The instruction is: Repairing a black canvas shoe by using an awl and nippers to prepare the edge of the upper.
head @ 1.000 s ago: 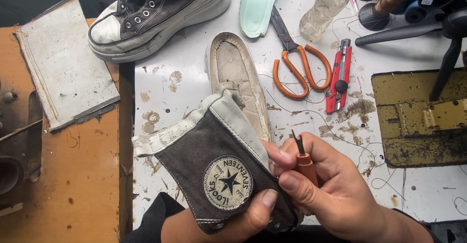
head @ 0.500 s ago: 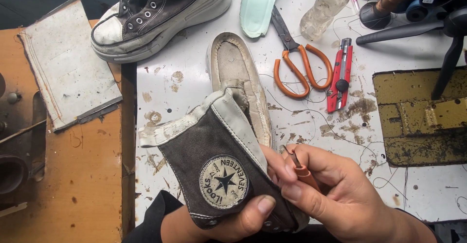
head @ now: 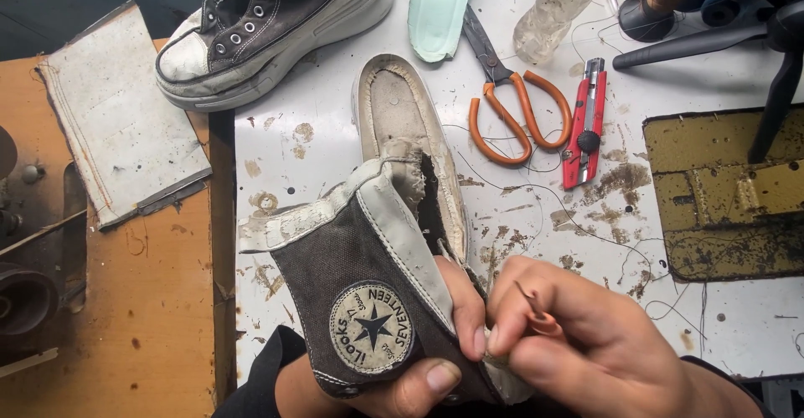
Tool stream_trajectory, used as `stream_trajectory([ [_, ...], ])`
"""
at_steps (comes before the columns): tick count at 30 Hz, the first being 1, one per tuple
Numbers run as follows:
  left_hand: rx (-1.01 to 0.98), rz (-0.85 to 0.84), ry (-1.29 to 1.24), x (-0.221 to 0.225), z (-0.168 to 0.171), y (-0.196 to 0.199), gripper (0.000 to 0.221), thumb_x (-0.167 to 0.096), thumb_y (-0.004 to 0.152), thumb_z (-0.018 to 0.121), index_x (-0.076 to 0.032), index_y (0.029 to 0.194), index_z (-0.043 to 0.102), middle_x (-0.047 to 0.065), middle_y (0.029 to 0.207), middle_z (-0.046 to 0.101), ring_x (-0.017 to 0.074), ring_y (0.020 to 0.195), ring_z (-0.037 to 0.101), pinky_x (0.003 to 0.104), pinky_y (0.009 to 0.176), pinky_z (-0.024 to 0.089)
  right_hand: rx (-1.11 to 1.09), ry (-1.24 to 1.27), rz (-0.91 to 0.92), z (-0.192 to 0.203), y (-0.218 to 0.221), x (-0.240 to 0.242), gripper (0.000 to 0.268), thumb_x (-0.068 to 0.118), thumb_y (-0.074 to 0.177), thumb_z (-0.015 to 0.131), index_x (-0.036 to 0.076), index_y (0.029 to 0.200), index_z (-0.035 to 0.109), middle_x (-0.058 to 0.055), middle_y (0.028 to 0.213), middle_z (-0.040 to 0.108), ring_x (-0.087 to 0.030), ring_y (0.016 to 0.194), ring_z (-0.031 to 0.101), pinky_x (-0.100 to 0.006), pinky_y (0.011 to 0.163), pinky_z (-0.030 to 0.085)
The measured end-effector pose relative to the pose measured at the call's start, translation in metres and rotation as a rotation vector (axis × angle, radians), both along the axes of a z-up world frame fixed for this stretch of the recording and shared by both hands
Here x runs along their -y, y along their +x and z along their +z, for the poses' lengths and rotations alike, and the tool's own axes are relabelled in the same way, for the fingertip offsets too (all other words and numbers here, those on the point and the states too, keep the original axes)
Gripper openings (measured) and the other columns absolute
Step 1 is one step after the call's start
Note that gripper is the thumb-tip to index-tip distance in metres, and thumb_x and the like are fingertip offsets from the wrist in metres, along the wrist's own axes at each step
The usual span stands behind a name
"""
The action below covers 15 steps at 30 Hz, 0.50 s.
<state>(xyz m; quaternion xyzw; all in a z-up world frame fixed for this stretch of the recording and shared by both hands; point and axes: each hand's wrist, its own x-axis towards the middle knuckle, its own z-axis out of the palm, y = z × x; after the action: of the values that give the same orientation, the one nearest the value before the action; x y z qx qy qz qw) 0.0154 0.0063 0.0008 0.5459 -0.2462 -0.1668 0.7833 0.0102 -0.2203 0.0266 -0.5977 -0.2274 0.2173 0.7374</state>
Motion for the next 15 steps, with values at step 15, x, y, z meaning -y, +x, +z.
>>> stream_trajectory([
  [15, 0.218, 0.361, -0.288, 0.002, -0.012, -0.016, 0.077, 0.002, 0.101, 0.064, -0.017, 0.162, 0.021, 0.023, 0.103, 0.06, 0.0296, 0.085, 0.055, 0.036, 0.075, 0.049, 0.602, -0.926, -0.424, 0.014, -0.046, -0.014, 0.045, 0.022, 0.071, 0.082, 0.029, 0.115, 0.079, 0.018, 0.105, 0.082, 0.003, 0.08, 0.078, -0.016, 0.074, 0.059],
])
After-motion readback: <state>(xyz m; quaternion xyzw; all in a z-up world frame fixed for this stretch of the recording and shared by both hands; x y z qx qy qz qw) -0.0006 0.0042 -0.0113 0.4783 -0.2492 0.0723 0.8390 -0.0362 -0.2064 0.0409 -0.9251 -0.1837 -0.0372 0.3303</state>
